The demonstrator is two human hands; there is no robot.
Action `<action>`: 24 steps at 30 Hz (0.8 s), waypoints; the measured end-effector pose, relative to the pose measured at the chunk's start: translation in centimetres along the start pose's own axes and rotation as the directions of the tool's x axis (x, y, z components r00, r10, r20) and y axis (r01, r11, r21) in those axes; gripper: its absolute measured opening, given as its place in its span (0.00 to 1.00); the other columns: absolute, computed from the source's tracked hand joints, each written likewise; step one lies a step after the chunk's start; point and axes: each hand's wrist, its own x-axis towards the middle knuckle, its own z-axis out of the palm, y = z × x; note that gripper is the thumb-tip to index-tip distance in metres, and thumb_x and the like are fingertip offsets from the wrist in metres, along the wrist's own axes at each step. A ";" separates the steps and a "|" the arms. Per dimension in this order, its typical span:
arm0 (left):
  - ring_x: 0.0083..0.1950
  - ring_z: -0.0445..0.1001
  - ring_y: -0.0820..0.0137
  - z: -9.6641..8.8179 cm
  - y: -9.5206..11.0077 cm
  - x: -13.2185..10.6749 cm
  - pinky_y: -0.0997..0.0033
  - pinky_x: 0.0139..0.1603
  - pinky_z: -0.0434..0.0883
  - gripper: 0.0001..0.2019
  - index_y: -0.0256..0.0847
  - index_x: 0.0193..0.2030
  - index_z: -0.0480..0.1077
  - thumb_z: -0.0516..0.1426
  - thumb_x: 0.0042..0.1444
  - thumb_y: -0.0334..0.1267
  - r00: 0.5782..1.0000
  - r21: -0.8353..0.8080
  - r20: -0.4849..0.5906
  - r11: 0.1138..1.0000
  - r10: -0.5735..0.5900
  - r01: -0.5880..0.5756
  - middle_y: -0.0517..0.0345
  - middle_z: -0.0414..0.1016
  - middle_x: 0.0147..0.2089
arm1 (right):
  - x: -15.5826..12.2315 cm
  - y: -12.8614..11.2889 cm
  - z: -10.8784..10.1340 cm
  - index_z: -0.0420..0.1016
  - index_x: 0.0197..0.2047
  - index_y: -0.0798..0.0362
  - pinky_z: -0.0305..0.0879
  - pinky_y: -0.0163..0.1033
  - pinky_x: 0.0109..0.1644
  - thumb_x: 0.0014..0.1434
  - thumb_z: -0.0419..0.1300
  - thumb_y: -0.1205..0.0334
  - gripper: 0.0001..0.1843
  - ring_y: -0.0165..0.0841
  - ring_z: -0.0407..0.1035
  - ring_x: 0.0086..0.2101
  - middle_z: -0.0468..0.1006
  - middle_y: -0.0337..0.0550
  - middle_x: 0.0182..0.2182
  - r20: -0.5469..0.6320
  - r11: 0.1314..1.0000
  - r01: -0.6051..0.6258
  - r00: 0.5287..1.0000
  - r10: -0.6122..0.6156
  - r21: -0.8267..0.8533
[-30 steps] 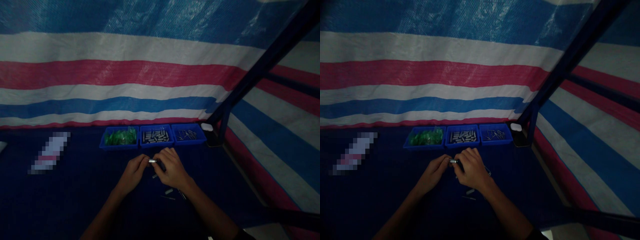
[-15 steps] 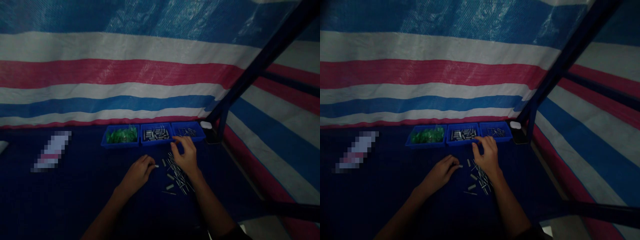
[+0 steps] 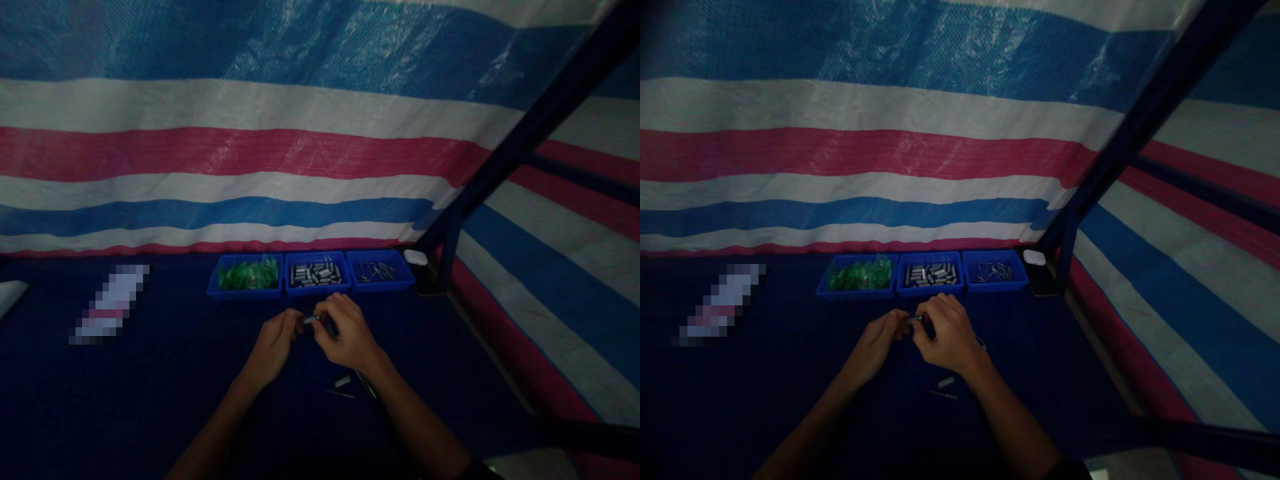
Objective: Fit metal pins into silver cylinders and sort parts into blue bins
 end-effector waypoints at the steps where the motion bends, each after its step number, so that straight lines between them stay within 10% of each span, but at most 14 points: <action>1: 0.32 0.67 0.72 0.5 0.1 -0.2 0.72 0.35 0.65 0.20 0.38 0.35 0.67 0.38 0.62 0.43 0.999 0.017 0.032 0.999 0.029 -0.029 0.58 0.68 0.29 | 0.4 0.1 -0.3 0.65 0.28 0.52 0.57 0.38 0.33 0.53 0.54 0.65 0.03 0.31 0.61 0.28 0.66 0.38 0.23 -0.074 1.000 0.016 0.997 -0.015 0.016; 5: 0.44 0.66 0.67 2.6 0.4 -0.8 0.63 0.47 0.64 0.14 0.43 0.51 0.64 0.46 0.60 0.36 0.961 0.287 0.184 0.924 0.204 -0.251 0.54 0.68 0.43 | 2.4 1.2 -0.4 0.66 0.33 0.52 0.60 0.38 0.36 0.54 0.55 0.65 0.02 0.31 0.62 0.29 0.67 0.38 0.24 -0.329 1.000 0.008 0.944 -0.002 0.017; 10: 0.50 0.61 0.65 3.5 0.6 -1.4 0.62 0.49 0.64 0.19 0.51 0.54 0.63 0.51 0.57 0.31 0.892 0.399 0.339 0.813 0.299 -0.425 0.56 0.63 0.50 | 2.0 3.5 -0.5 0.65 0.46 0.52 0.62 0.37 0.36 0.56 0.53 0.61 0.14 0.31 0.65 0.31 0.71 0.39 0.29 -0.324 0.966 -0.225 0.911 0.255 0.127; 14: 0.49 0.61 0.67 3.8 0.6 -1.1 0.63 0.49 0.63 0.17 0.46 0.55 0.61 0.49 0.59 0.33 0.925 0.444 0.257 0.816 0.279 -0.370 0.54 0.64 0.49 | -0.2 4.1 -1.4 0.69 0.41 0.52 0.62 0.36 0.33 0.57 0.52 0.59 0.11 0.30 0.66 0.29 0.72 0.39 0.27 -0.328 0.923 -0.342 0.864 0.382 0.175; 18: 0.48 0.62 0.62 5.2 0.8 0.7 0.56 0.48 0.60 0.14 0.41 0.50 0.64 0.49 0.59 0.41 0.977 0.612 0.002 0.772 0.212 -0.169 0.52 0.66 0.47 | -1.2 4.4 -1.2 0.71 0.38 0.52 0.62 0.35 0.34 0.58 0.51 0.59 0.10 0.30 0.67 0.29 0.74 0.39 0.28 -0.200 0.933 -0.323 0.915 0.350 0.157; 24: 0.46 0.64 0.63 4.7 0.2 2.5 0.56 0.50 0.55 0.09 0.40 0.38 0.68 0.50 0.59 0.40 0.984 0.603 -0.076 0.793 0.161 -0.083 0.54 0.69 0.41 | -1.2 4.5 0.1 0.71 0.38 0.53 0.62 0.36 0.36 0.57 0.52 0.62 0.09 0.31 0.69 0.33 0.75 0.41 0.33 -0.063 0.961 -0.255 0.963 0.263 0.105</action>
